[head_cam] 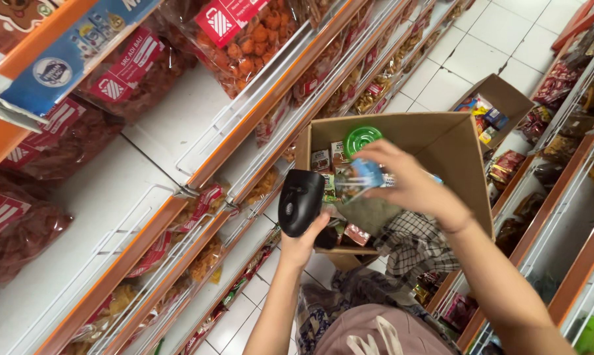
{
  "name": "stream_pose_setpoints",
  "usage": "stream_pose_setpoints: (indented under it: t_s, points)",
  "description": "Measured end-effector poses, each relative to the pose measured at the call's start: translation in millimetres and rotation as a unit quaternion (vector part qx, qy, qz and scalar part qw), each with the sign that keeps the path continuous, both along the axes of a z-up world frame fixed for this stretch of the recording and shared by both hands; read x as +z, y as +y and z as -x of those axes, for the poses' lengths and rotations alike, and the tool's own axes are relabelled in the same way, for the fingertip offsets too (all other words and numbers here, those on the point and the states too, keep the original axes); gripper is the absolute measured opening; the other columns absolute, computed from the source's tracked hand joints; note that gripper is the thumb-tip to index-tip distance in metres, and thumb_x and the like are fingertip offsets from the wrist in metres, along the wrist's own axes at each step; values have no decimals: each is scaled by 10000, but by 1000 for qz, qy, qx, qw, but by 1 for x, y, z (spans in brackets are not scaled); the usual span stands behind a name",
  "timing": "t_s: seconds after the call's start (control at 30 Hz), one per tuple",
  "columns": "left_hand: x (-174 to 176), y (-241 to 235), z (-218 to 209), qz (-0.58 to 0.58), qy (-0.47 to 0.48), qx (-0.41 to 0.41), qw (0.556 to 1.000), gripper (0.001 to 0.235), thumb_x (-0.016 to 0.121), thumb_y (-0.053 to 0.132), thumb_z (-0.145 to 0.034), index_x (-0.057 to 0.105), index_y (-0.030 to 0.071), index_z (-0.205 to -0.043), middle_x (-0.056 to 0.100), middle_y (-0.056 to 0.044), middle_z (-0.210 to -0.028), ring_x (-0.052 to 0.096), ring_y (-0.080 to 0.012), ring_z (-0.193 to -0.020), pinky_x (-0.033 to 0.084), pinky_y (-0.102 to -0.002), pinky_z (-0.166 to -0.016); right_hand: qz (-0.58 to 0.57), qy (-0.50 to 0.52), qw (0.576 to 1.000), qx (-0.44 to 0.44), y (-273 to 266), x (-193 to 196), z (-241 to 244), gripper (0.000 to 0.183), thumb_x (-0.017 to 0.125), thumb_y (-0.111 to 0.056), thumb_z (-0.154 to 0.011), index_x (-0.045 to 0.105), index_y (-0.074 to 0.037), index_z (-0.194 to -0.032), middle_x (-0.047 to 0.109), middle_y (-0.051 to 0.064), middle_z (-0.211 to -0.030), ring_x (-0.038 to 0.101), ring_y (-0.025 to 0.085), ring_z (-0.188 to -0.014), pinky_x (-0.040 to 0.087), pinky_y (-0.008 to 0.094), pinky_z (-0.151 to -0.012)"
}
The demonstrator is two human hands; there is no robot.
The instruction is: The person cleans the orange edges of store shelves using a spray bottle and a cloth. They then pick up a barcode scanner and scan several small milk cartons from a box before placing them on the shelf.
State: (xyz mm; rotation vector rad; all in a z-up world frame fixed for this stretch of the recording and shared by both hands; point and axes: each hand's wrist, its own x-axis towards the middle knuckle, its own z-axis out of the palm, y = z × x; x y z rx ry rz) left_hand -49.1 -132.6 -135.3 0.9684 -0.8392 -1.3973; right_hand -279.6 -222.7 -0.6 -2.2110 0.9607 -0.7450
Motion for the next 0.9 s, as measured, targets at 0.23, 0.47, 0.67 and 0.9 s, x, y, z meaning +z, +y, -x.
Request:
stream_pose_setpoints:
  t_s: [0.23,0.47,0.67,0.9]
  points:
    - [88,26,-16,7,298,-194,935,928,851,209,-801,329,26,-1546,359,-174,-1606,514,-374,-1399,521,-634,-1052,-240,-299,923,6,29,11,18,768,803,87,-717,552,-15,-1436,547,111,-1410,574,238,-1308,528,360,-1075]
    - [130,64,-39,154,-51,-108,981,1098,878,368,-805,266,-3,-1639,378,-158,-1657,507,-262,-1474,425,-434,-1230,-295,-591,749,46,74,-33,-58,632,748,-12,-932,410,-74,-1462,555,127,-1442,576,264,-1338,509,421,-1122]
    - [135,87,-66,180,-170,-40,968,1072,893,329,-817,315,-36,-1642,499,-176,-1604,577,-243,-1436,424,-397,-1267,-280,-645,696,-146,118,-24,-148,585,611,-183,-1030,359,-6,-1528,490,147,-1516,543,242,-1280,463,371,-995]
    - [131,116,-116,294,-223,-73,926,626,875,239,-794,675,-33,-1322,387,-211,-1638,505,-354,-1511,415,-425,-1278,-297,-558,769,-96,126,-14,-194,593,639,-188,-979,347,-35,-1472,542,266,-1478,594,354,-1298,531,439,-995]
